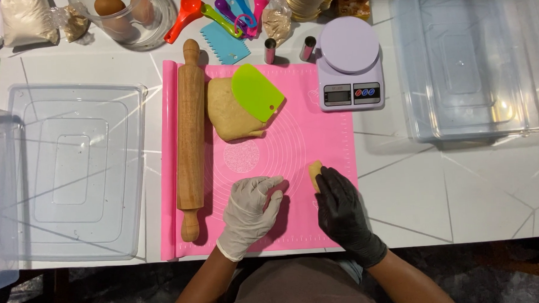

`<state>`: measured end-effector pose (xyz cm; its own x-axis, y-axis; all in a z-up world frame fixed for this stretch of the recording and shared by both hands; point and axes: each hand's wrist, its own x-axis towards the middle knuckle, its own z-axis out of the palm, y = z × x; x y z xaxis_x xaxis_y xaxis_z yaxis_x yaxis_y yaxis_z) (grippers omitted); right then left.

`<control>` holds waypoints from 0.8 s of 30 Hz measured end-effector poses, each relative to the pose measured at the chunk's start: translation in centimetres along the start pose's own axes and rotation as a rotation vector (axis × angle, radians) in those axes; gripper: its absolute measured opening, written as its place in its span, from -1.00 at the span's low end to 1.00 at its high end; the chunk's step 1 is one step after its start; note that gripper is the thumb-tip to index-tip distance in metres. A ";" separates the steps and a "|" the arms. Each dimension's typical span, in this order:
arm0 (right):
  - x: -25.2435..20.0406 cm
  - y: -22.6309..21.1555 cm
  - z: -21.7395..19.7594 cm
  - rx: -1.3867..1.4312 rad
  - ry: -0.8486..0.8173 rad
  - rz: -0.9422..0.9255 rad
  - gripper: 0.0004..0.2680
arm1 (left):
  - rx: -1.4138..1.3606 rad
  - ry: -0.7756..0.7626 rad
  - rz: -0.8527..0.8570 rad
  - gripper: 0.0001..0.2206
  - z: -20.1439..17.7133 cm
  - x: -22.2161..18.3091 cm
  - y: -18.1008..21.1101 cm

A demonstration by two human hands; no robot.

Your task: The person is portioning a large piece of dough into smaller pieces using a scraper, weighing each piece on a digital scale for consistency, and then rolling them into small balls.

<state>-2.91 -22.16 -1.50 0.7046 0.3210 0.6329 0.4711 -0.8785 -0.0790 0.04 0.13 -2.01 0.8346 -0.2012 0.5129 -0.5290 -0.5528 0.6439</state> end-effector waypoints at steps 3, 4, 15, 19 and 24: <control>-0.9 -0.5 -0.2 -0.080 -0.119 0.003 -0.57 | 0.008 0.005 -0.003 -0.76 0.1 0.1 0.0; -0.4 -0.2 -0.1 -0.083 -0.122 0.006 -0.57 | 0.004 0.002 -0.003 -0.76 0.1 0.1 -0.1; 6.4 2.3 2.1 -0.051 -0.531 0.126 -0.35 | -0.005 -0.013 -0.002 -0.76 0.1 0.3 -0.1; 9.0 3.1 3.0 -0.049 -0.614 0.152 -0.36 | 0.019 -0.027 -0.009 -0.76 0.2 0.2 -0.1; 11.3 2.9 4.8 0.012 -0.581 0.205 -0.37 | 0.016 -0.028 -0.038 -0.76 0.2 0.2 -0.1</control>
<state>8.96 -19.38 1.71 0.9538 0.2896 0.0807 0.2993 -0.9397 -0.1653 0.27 -0.02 -2.11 0.8582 -0.2023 0.4718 -0.4944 -0.5730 0.6537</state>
